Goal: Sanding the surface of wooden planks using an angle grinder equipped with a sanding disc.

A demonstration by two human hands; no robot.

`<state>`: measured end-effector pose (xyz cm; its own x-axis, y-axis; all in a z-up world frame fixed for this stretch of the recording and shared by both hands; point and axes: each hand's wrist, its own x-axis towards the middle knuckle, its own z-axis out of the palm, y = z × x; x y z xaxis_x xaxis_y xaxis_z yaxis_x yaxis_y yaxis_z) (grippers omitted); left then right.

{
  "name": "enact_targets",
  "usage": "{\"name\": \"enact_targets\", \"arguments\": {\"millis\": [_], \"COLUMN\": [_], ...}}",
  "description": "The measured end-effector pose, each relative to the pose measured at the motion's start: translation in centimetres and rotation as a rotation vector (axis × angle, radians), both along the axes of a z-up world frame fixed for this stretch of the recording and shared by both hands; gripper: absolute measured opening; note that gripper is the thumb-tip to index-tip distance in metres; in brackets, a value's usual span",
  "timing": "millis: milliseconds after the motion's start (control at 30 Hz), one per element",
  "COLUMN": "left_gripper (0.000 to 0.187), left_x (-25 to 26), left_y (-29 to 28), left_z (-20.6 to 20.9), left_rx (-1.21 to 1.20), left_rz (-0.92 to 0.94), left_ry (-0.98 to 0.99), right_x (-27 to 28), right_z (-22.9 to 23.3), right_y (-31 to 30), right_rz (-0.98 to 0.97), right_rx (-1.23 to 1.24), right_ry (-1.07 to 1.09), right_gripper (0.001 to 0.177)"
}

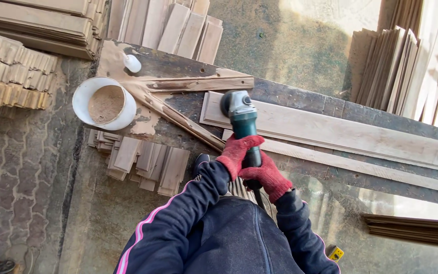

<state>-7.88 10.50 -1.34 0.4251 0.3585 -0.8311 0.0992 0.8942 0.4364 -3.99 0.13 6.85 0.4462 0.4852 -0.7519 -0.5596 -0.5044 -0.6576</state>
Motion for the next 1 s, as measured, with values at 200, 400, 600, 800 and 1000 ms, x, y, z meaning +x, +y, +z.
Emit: {"name": "enact_targets", "arguments": {"millis": [200,400,600,800,1000], "left_gripper": [0.077,0.06,0.057,0.054,0.054], "left_x": [-1.7,2.2,8.1,11.5,9.8], "left_y": [1.4,-3.3,-10.1,-14.2,-13.2], "left_z": [3.2,-0.7,1.2,2.5,1.8], "left_rx": [-0.004,-0.115,-0.151,-0.188,-0.178], "left_rz": [-0.054,-0.087,-0.239,-0.332,-0.297], "left_ry": [0.12,-0.051,-0.241,-0.28,-0.242], "right_x": [-0.4,2.0,4.7,5.2,4.5], "right_z": [1.2,3.3,1.2,0.9,0.9], "right_y": [1.0,-3.0,-10.9,-15.1,-14.3], "right_rz": [0.106,-0.016,-0.264,-0.392,-0.315], "right_rx": [-0.04,-0.075,-0.106,-0.086,-0.047], "right_ry": [0.01,-0.007,-0.032,-0.129,-0.118], "right_gripper": [0.058,0.054,0.052,0.047,0.04]}}
